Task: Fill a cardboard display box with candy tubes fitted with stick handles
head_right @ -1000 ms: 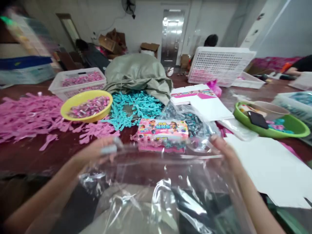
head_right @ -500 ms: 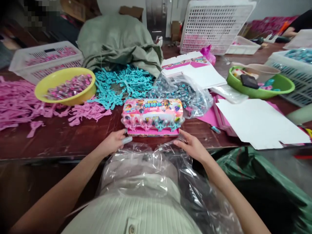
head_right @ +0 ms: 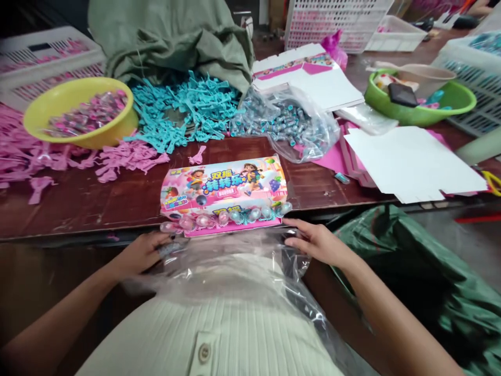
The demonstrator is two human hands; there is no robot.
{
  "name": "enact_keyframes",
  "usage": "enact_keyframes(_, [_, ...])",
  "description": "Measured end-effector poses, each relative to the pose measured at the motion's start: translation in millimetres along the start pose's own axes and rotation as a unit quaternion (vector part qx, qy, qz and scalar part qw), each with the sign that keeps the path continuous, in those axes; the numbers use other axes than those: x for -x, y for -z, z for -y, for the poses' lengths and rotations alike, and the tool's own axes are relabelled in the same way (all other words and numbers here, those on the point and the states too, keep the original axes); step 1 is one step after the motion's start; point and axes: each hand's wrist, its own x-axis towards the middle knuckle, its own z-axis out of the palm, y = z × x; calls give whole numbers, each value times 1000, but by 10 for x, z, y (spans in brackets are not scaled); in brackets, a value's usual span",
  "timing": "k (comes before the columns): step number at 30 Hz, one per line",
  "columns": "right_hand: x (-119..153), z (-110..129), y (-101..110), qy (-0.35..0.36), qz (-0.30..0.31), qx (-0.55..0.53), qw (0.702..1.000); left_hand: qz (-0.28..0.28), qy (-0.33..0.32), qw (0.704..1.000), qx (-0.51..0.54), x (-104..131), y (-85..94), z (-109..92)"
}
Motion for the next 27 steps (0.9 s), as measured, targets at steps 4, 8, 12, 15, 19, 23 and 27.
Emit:
enact_keyframes(4, [-45,-137,145,121,8,214,969,-59,-99,978,-175,29,-54,261])
enact_keyframes(8, [-236,8,303,173,-86,227,955,-122,-160,960,-197,32,42,287])
enact_keyframes(12, [-421,280,595,245,-80,71,964,-172,-198,962,-73,28,292,93])
enact_keyframes(15, [-480,360,738,253,-49,10,966,-157,-185,970,-30,20,338,-17])
enact_keyframes(19, [-439,228,701,166,-2,18,986,-104,-156,982,23,2,62,12])
enact_keyframes(23, [-309,42,527,58,13,-23,998,-78,-87,987,112,-18,-302,143])
enact_keyframes(27, [-86,93,291,37,78,-35,996,-93,-88,991,26,261,-287,-27])
